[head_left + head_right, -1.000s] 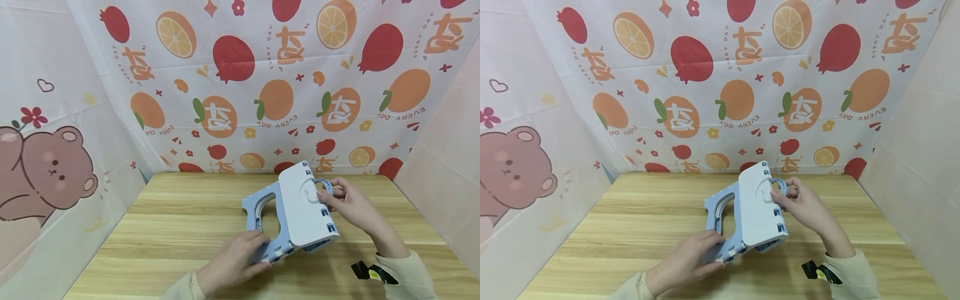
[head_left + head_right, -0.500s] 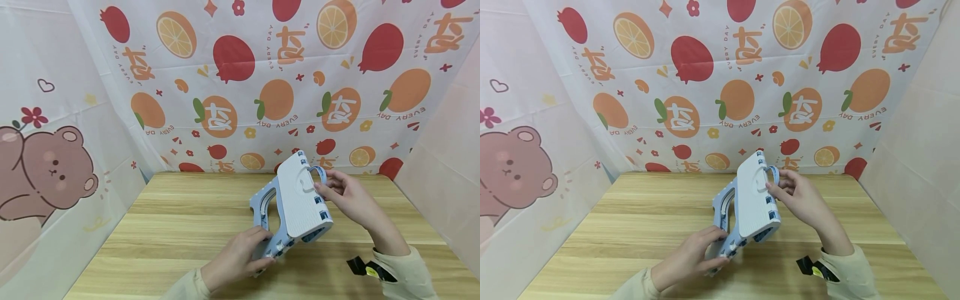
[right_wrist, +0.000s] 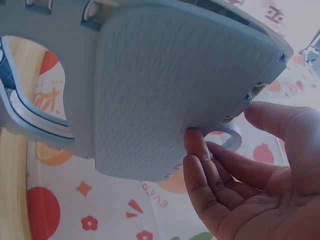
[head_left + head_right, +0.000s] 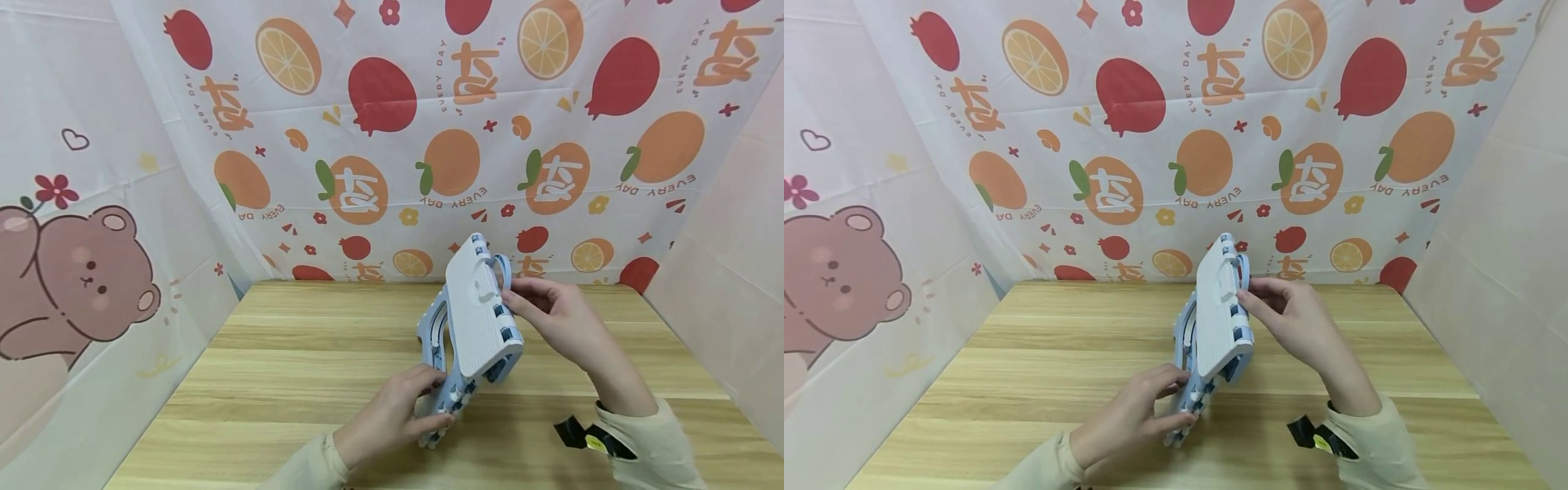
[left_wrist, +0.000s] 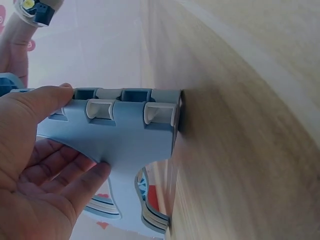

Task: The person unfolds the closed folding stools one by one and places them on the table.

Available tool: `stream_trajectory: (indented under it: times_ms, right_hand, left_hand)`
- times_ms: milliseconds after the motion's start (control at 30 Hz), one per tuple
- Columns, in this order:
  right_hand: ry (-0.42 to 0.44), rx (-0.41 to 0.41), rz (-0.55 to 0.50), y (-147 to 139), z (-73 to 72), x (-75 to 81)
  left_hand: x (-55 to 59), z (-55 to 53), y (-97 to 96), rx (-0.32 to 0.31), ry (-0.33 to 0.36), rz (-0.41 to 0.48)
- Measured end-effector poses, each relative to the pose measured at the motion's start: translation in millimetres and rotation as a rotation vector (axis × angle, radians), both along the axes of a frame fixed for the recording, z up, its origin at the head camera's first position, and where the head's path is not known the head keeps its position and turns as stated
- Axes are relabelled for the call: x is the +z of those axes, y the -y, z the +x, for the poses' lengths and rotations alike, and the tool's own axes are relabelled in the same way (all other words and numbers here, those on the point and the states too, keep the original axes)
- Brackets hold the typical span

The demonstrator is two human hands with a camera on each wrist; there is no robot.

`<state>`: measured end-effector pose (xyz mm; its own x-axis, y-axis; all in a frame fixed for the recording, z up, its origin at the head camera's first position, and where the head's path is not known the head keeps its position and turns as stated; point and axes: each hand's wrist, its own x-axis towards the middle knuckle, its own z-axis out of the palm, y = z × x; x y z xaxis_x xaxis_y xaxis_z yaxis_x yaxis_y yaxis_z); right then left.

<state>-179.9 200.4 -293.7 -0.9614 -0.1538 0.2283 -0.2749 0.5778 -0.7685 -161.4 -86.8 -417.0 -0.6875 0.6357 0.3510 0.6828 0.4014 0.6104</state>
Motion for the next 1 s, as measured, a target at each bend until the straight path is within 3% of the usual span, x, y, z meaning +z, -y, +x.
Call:
stream_trajectory:
  times_ms: [400,733,1000]
  right_hand:
    - [-0.085,0.113,-0.050,12.0,0.9,-1.0]
    - [-0.097,0.160,-0.092,22.0,1.7,-2.1]
    - [-0.116,0.220,-0.103,22.9,3.0,-14.5]
  left_hand:
    - [-2.4,-8.4,-4.1,-0.026,0.191,0.074]
    - [-5.6,-11.6,-7.6,-0.059,0.233,0.118]
    - [-8.0,-12.2,-7.7,-0.057,0.282,0.154]
